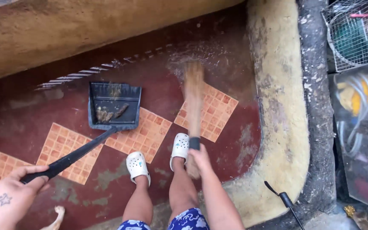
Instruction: Sweeping the floor area and disposing of collected trash into a drainage grate.
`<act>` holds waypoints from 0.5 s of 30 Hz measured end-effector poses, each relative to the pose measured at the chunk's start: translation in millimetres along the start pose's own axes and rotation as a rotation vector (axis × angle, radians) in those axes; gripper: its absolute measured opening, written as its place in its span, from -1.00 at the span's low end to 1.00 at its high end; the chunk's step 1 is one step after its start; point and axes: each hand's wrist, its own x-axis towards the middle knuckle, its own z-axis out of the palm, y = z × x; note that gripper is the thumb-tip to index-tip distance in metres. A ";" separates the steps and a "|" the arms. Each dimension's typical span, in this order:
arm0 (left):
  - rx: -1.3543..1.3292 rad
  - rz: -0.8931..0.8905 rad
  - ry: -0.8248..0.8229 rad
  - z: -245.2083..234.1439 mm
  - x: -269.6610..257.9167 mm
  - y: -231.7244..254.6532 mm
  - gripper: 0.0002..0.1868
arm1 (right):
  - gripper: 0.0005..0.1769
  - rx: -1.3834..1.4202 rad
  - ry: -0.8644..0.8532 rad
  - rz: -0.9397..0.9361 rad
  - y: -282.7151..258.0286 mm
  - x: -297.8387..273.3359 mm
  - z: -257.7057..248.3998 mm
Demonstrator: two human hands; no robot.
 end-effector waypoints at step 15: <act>-0.764 0.427 0.321 42.6 -7.7 -42.2 -0.48 | -0.38 -0.084 0.027 -0.078 36.4 3.8 39.9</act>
